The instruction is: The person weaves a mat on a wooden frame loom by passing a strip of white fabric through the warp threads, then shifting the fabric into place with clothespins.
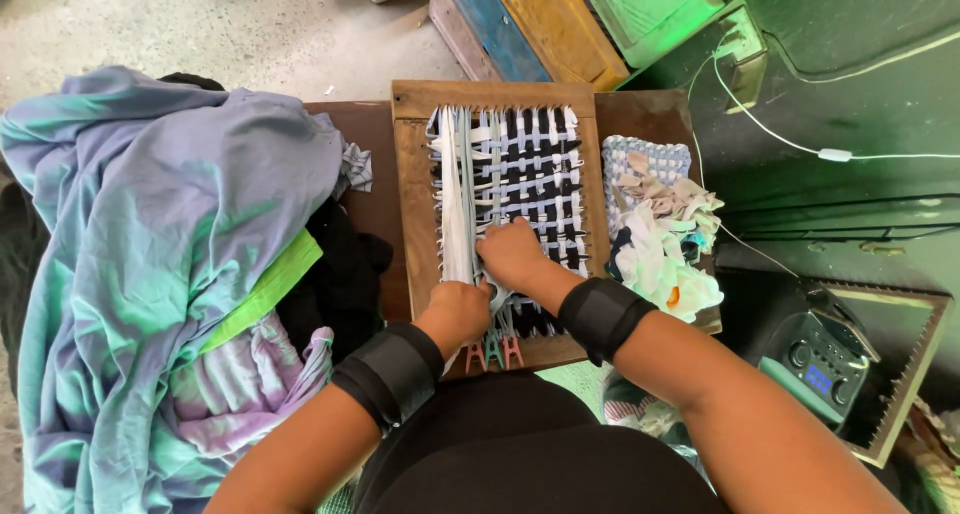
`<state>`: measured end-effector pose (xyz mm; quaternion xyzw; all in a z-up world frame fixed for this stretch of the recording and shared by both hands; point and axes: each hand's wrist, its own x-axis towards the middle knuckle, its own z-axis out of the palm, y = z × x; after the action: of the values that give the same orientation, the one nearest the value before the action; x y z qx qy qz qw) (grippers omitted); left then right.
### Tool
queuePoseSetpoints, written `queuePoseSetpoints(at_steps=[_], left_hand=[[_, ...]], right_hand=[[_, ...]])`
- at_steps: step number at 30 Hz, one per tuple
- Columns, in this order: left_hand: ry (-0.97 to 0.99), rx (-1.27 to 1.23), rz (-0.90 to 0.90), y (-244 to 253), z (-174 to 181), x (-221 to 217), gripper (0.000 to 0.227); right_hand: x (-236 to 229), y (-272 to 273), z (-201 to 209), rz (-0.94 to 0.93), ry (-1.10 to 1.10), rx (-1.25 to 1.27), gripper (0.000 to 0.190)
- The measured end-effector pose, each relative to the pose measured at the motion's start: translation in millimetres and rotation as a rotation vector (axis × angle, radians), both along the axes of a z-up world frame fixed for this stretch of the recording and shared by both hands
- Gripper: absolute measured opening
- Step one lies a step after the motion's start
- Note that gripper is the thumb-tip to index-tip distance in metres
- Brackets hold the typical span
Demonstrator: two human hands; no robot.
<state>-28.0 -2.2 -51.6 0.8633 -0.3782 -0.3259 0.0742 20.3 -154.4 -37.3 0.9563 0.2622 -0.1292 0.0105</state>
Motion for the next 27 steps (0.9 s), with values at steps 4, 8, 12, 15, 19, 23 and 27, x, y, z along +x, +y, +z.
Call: queuePoseSetpoints(at_steps=[4, 8, 12, 15, 19, 23, 27], left_hand=[[0.046, 0.046, -0.057, 0.8, 11.9, 4.8, 0.038], [0.187, 0.03, 0.079, 10.3, 38.6, 9.3, 0.058], [0.191, -0.029, 0.109, 14.2, 37.0, 9.6, 0.06], [0.227, -0.019, 0.135, 13.7, 31.6, 12.3, 0.059], [0.163, -0.082, 0.118, 20.6, 37.8, 6.6, 0.071], [0.12, -0.14, 0.166, 23.2, 49.7, 1.4, 0.094], [-0.007, -0.155, 0.172, 21.3, 20.2, -8.3, 0.084]], right_hand=[[10.7, 2.0, -5.6, 0.001, 0.063, -0.098, 0.009], [25.5, 6.8, 17.9, -0.034, 0.21, -0.098, 0.01], [38.9, -15.3, 39.8, -0.09, 0.503, 0.192, 0.025], [34.9, -24.5, 43.1, -0.111, 0.463, 0.245, 0.021], [55.6, -55.0, 27.0, -0.154, 0.245, 0.595, 0.015], [100.9, -75.8, 48.5, -0.748, 0.486, 1.0, 0.011], [137.6, -97.6, 6.0, -0.672, 0.366, 1.21, 0.009]])
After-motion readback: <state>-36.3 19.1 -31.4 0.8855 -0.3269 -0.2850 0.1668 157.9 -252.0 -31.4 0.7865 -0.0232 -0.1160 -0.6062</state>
